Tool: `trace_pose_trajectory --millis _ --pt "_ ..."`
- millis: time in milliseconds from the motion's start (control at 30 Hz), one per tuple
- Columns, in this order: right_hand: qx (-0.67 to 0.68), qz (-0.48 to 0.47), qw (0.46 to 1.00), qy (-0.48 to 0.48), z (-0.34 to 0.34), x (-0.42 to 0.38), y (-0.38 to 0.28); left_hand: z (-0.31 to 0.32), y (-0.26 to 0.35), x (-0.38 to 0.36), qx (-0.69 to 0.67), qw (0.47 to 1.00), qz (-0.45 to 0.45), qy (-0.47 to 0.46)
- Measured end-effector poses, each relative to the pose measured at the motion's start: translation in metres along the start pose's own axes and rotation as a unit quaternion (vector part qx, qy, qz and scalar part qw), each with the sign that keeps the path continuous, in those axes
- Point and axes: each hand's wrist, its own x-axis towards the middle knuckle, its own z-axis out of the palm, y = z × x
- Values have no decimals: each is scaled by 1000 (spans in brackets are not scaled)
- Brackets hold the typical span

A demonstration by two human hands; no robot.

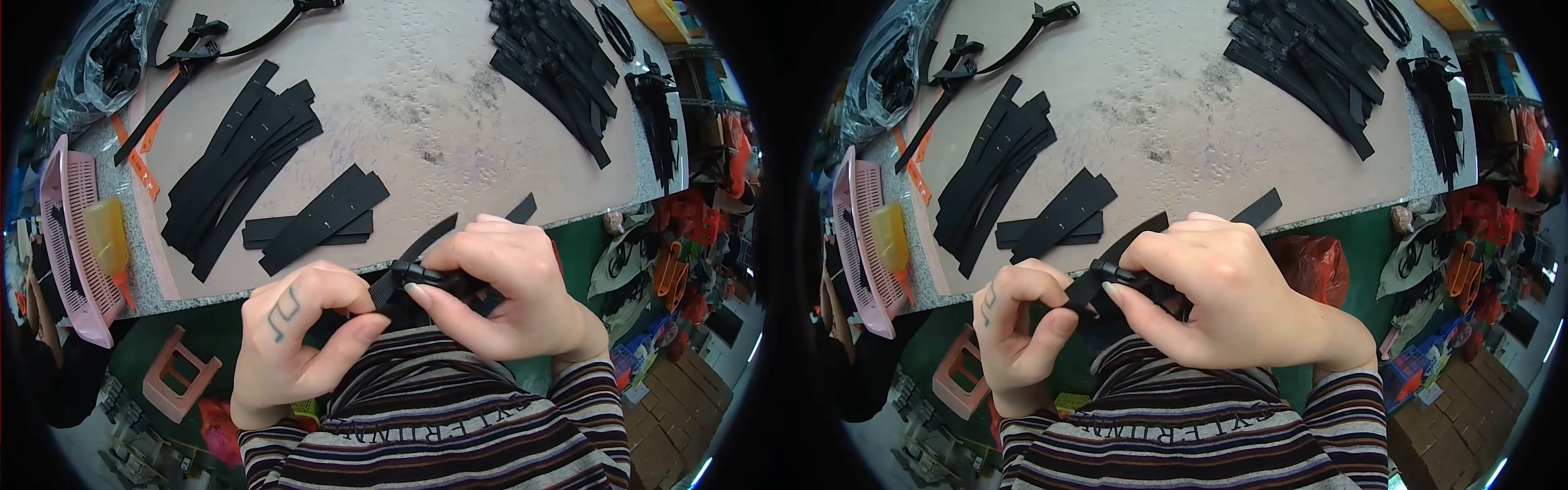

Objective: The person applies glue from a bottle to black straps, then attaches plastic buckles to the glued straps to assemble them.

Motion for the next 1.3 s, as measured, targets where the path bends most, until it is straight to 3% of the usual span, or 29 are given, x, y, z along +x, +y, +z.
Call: trace_pose_trajectory --millis 233,533,733,833,867,967,1100,1300 --pt "39 10 999 -1 5 1 -2 10 5 3 206 975 53 65" --pt "-19 -64 998 19 14 -5 -1 4 11 4 266 963 24 19" --pt "5 -101 992 69 24 -7 2 5 12 3 205 978 1 43" --pt "39 -77 995 45 17 -7 -1 2 4 1 85 994 -29 64" --pt "34 -74 996 48 15 -7 -2 -5 3 2 61 997 -25 26" --pt "21 -72 996 53 14 -7 -2 5 -4 -2 -18 997 -25 71" --pt "29 -93 993 60 18 -5 4 12 -11 3 129 982 124 68" --pt "42 -83 994 57 12 -7 5 11 -12 6 142 975 160 54"
